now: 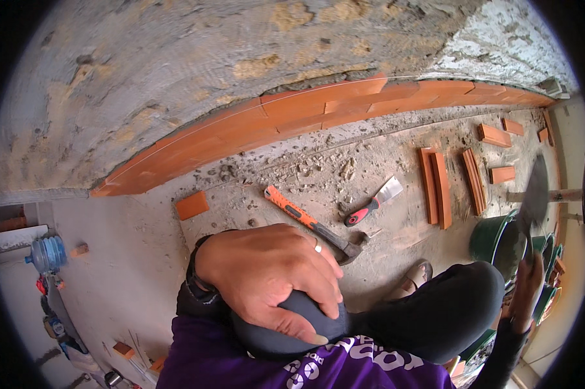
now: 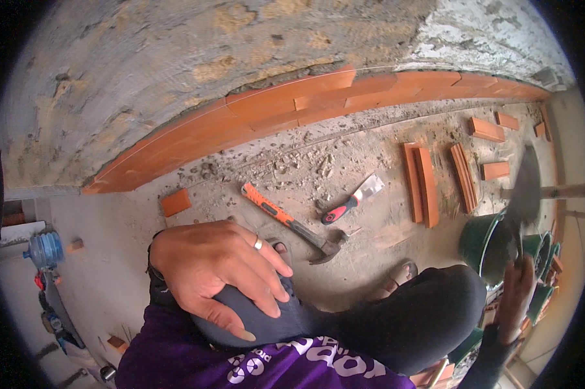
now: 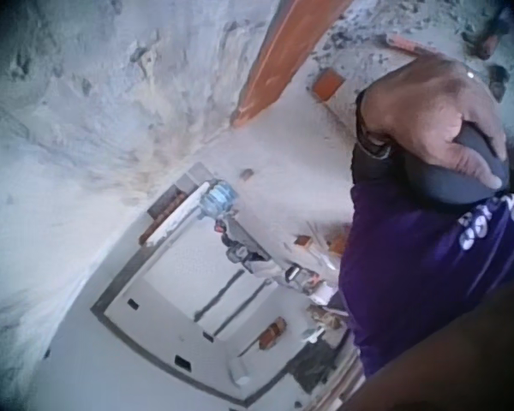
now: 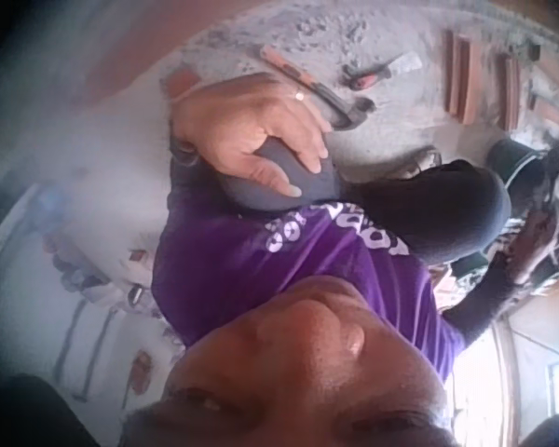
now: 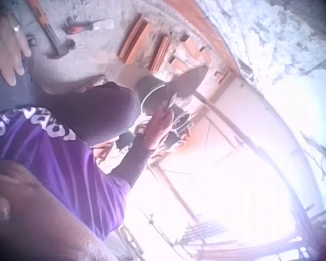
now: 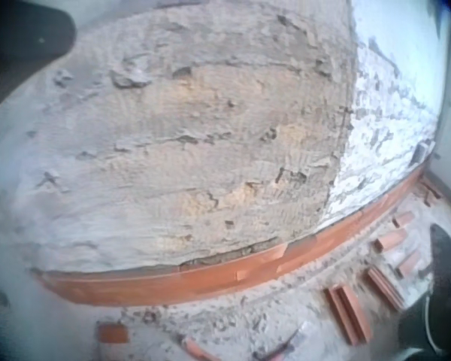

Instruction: The person is laying terracotta tiles on a curved section of a wall. They scoop mortar from a bucket with a trowel, apply it to the tiles, and press them into place. They use a hammer to tap the tiles securely.

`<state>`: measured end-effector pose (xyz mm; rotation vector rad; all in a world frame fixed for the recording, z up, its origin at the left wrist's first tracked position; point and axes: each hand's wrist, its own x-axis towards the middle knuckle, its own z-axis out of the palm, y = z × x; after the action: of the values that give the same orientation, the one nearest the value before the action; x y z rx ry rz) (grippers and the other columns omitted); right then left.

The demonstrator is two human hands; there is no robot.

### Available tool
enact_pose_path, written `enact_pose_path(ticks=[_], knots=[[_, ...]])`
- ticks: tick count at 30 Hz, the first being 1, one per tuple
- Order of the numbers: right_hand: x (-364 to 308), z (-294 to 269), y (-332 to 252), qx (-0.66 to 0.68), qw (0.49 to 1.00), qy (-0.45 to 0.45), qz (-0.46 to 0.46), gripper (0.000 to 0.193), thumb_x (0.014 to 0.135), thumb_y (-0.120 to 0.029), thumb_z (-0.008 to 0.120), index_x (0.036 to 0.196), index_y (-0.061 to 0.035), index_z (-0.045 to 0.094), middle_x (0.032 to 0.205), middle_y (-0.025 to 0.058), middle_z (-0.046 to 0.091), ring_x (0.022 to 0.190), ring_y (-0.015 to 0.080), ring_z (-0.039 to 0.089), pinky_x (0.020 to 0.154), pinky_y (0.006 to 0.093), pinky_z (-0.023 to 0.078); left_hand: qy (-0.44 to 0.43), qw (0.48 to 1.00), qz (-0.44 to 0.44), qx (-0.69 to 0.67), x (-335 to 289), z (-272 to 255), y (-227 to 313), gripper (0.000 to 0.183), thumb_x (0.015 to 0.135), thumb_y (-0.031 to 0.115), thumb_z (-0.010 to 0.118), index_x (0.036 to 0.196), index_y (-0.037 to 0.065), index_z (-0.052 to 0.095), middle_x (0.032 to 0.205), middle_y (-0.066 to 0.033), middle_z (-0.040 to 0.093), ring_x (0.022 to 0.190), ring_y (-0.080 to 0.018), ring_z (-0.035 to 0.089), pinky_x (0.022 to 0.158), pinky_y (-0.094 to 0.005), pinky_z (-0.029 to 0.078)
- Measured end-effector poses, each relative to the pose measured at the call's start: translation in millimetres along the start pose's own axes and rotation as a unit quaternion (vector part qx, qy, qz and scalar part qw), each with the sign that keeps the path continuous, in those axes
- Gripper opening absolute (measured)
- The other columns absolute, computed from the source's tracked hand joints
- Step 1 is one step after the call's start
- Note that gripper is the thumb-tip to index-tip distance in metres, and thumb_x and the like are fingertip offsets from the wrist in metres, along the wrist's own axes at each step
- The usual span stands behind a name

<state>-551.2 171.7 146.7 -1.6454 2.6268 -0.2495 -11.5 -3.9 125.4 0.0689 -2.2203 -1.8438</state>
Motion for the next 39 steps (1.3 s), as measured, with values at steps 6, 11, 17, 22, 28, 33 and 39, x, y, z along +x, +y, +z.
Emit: enact_pose_path(ticks=[6,11,17,22,28,33,39], knots=[[73.0,4.1,-263.1,0.057,0.922,-0.215,-0.316,0.026,0.094,-0.020,0.060,0.109,0.0022,0.058,0.093,0.0214,0.066,0.087,0.0402,0.062,0.077,0.0449,0.048,-0.004,1.000,0.013,-0.003,-22.3,4.7,2.7,0.039,0.079,0.034,0.078,0.104,0.004,0.071,0.105,-0.0189,0.070,0.101,-0.0395,0.066,0.091,-0.0446,0.054],[99.8,36.9,-365.5,0.041,0.836,-0.275,-0.472,0.023,0.093,-0.020,0.059,0.093,0.0025,0.061,0.081,0.0208,0.064,0.079,0.0403,0.063,0.071,0.0462,0.049,0.004,0.999,0.027,0.022,-36.0,7.7,5.7,0.040,0.078,0.035,0.078,0.104,0.004,0.072,0.107,-0.0177,0.070,0.104,-0.0385,0.066,0.090,-0.0427,0.054],[95.5,34.3,-423.2,-0.058,0.823,-0.222,-0.520,0.026,0.094,-0.023,0.058,0.088,0.0010,0.065,0.077,0.0202,0.065,0.076,0.0389,0.065,0.073,0.0476,0.051,0.024,0.998,0.040,0.035,-45.2,5.7,3.6,0.042,0.077,0.036,0.080,0.104,0.005,0.072,0.106,-0.0156,0.070,0.103,-0.0376,0.066,0.089,-0.0425,0.055],[110.2,37.9,-430.6,-0.124,0.832,-0.186,-0.508,0.028,0.096,-0.027,0.058,0.087,-0.0015,0.064,0.076,0.0177,0.065,0.074,0.0379,0.065,0.071,0.0481,0.052,0.022,0.999,0.047,0.011,-44.7,3.7,-3.7,0.043,0.077,0.037,0.080,0.104,0.005,0.071,0.106,-0.0158,0.070,0.100,-0.0380,0.067,0.088,-0.0426,0.056],[126.9,43.1,-404.5,-0.089,0.840,-0.196,-0.497,0.026,0.095,-0.028,0.060,0.089,-0.0037,0.065,0.074,0.0165,0.064,0.072,0.0369,0.065,0.068,0.0477,0.051,0.012,0.999,0.045,0.004,-43.9,-3.0,-6.7,0.045,0.078,0.039,0.079,0.105,0.004,0.071,0.107,-0.0160,0.069,0.103,-0.0388,0.066,0.087,-0.0430,0.055],[141.9,51.7,-380.7,-0.053,0.838,-0.197,-0.506,0.021,0.094,-0.026,0.061,0.093,-0.0049,0.066,0.074,0.0153,0.065,0.071,0.0364,0.064,0.067,0.0471,0.051,0.008,0.999,0.045,0.010,-40.8,-4.4,-8.5,0.046,0.080,0.041,0.076,0.107,0.005,0.070,0.109,-0.0159,0.069,0.106,-0.0392,0.065,0.086,-0.0434,0.055],[157.0,51.3,-382.8,-0.120,0.830,-0.086,-0.538,0.021,0.092,-0.028,0.064,0.092,-0.0068,0.066,0.072,0.0126,0.066,0.068,0.0339,0.065,0.065,0.0447,0.050,0.014,0.999,0.043,0.007,-38.0,-2.2,-8.6,0.047,0.081,0.042,0.075,0.108,0.004,0.070,0.110,-0.0160,0.069,0.106,-0.0389,0.065,0.086,-0.0440,0.055]])
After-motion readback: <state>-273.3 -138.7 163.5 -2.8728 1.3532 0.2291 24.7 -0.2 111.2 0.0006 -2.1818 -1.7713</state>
